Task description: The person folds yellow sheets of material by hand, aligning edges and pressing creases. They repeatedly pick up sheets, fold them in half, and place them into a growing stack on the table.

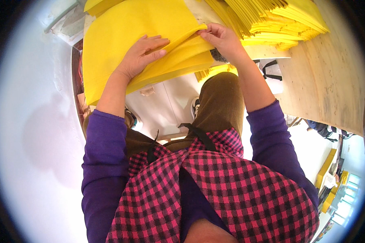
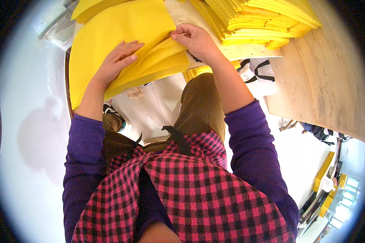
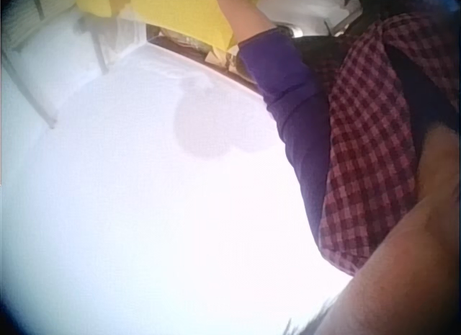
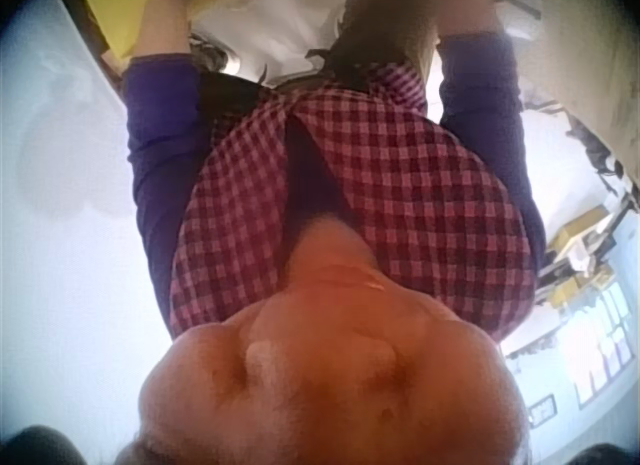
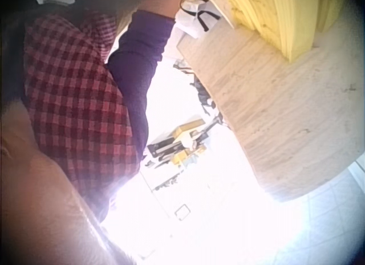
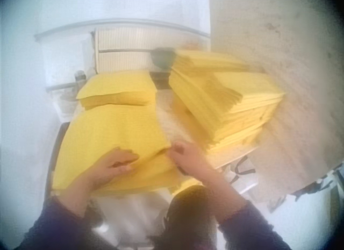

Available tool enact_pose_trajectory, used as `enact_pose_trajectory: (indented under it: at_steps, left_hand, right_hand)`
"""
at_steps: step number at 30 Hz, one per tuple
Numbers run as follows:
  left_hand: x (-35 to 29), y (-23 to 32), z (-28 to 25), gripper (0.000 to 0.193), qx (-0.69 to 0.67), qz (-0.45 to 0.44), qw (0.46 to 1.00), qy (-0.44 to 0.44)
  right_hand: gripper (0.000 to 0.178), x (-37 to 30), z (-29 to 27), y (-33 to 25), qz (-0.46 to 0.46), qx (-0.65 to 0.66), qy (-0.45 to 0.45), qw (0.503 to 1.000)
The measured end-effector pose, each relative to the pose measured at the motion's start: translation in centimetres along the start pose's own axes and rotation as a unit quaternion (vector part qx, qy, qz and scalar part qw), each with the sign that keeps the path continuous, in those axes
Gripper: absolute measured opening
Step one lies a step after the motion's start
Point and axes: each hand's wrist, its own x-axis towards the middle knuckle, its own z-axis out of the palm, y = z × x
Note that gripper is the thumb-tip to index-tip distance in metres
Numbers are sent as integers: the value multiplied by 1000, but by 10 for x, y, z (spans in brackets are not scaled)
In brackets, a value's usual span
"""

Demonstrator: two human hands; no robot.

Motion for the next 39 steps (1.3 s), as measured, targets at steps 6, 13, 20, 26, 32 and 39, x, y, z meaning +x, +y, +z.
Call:
enact_pose_trajectory:
  at_steps: [6, 13, 20, 26, 32, 39]
  left_hand:
    - [0, 2, -1, 49, 26, 7, 1000, -7]
    - [-1, -1, -2, 49, 41, 33, 999, -10]
    - [-1, -3, -2, 47, 33, 22, 999, -8]
    - [-2, -3, -1, 46, 21, 17, 1000, -4]
    - [-2, -4, 0, 44, 13, 11, 1000, -4]
    - [-1, -2, -1, 46, 5, 7, 1000, -6]
  right_hand:
    - [35, -20, 12, 5, 72, 208, 68, 973]
    - [50, -26, 15, 4, 89, 259, 153, 949]
    - [52, -33, 16, -1, 120, 114, 167, 972]
    - [53, -31, 14, -10, 135, 62, 128, 981]
    - [45, -28, 15, -20, 163, 90, 93, 978]
    - [28, -10, 13, -15, 189, 95, 41, 977]
